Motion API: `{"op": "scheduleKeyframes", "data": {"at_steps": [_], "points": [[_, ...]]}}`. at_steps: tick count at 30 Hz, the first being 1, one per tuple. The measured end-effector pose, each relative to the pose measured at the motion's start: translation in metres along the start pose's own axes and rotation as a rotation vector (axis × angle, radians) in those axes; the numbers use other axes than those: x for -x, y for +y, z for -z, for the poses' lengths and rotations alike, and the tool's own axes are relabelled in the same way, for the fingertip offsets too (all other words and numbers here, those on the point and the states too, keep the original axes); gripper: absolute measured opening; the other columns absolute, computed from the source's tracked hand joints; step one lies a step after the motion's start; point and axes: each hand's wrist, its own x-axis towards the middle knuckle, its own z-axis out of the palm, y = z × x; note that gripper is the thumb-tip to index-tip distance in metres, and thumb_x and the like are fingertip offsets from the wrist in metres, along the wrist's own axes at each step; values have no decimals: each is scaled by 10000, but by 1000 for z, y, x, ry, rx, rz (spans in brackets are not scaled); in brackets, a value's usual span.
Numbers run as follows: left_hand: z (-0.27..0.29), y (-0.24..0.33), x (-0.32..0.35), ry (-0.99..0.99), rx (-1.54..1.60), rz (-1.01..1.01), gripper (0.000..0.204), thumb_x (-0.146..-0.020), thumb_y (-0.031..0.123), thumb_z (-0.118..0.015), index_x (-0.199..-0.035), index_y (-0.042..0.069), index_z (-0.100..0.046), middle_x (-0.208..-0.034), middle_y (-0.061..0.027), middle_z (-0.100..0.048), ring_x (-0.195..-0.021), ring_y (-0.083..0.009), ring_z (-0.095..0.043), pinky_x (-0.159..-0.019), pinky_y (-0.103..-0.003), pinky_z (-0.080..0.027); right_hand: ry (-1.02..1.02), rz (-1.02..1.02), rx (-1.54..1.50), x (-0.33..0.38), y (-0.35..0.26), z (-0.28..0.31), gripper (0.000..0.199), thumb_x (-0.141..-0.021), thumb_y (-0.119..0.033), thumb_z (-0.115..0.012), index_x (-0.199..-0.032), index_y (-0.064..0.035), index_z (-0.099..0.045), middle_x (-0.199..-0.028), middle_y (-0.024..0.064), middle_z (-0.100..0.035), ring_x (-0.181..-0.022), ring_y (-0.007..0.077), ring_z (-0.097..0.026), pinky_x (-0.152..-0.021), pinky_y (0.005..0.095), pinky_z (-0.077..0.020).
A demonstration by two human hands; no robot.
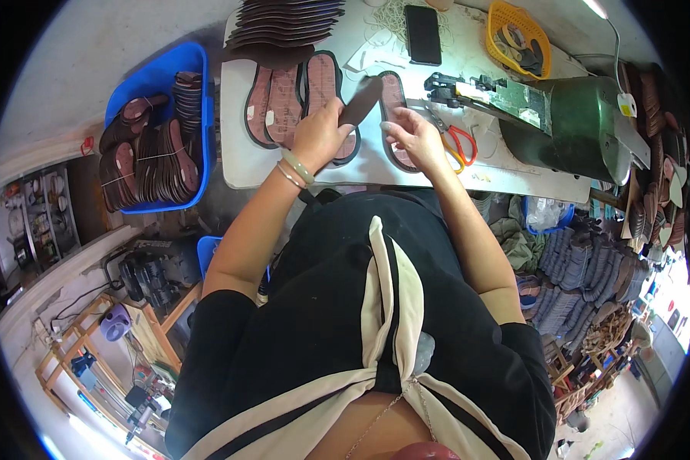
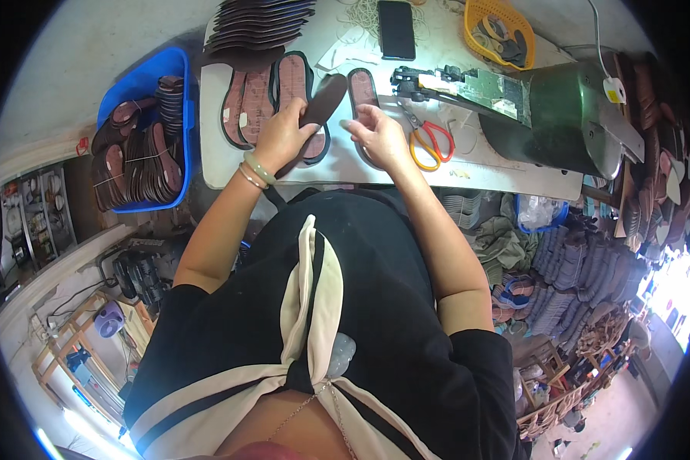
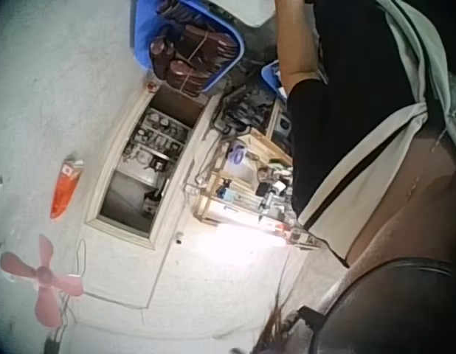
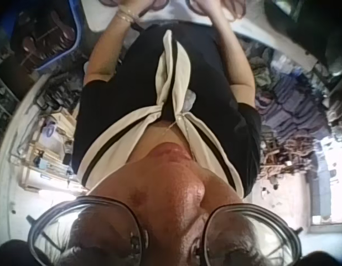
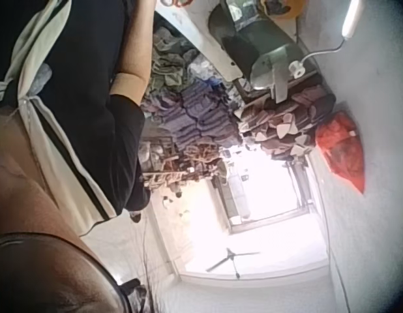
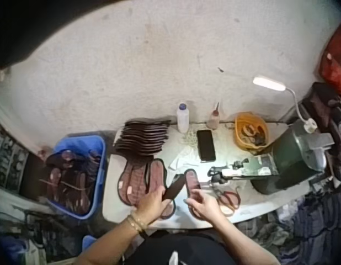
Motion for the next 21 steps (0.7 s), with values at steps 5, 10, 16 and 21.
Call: {"op": "scheduleKeyframes", "data": {"at_steps": [5,10,16,21], "points": [[-2,19,24,372,-177,-368,305,-703,107,-682,-934,43,-494,-908,-127,-524,-878,-322,-558,-703,-409,-479,80,188,69,17,-64,-28,888,-771,-419,-737,-1400,47,-317,-1090,229,-652,-953,301,-651,-839,359,-491],[28,27,44,437,38,-434,398,-721,174,-756,-981,23,-495,-912,-120,-495,-864,-282,-530,-757,-373,-460,76,263,-193,0,-75,-38,267,-875,-99,-606,-1114,16,-576,-945,127,-675,-874,154,-622,-772,294,-492],[76,8,41,473,771,-352,343,-881,133,-648,-1206,67,-558,-999,-56,-615,-881,-139,-590,-752,-283,-495,-296,373,141,-2,-132,-41,272,-855,-144,-668,-1082,-5,-613,-915,75,-672,-844,110,-589,-769,277,-474],[102,6,58,721,282,-407,225,-835,155,-653,-1053,105,-632,-963,-70,-650,-879,-264,-621,-792,-355,-491,-322,444,205,-14,-147,-38,169,-888,-139,-622,-983,1,-622,-769,42,-596,-708,98,-487,-661,257,-431]]}}
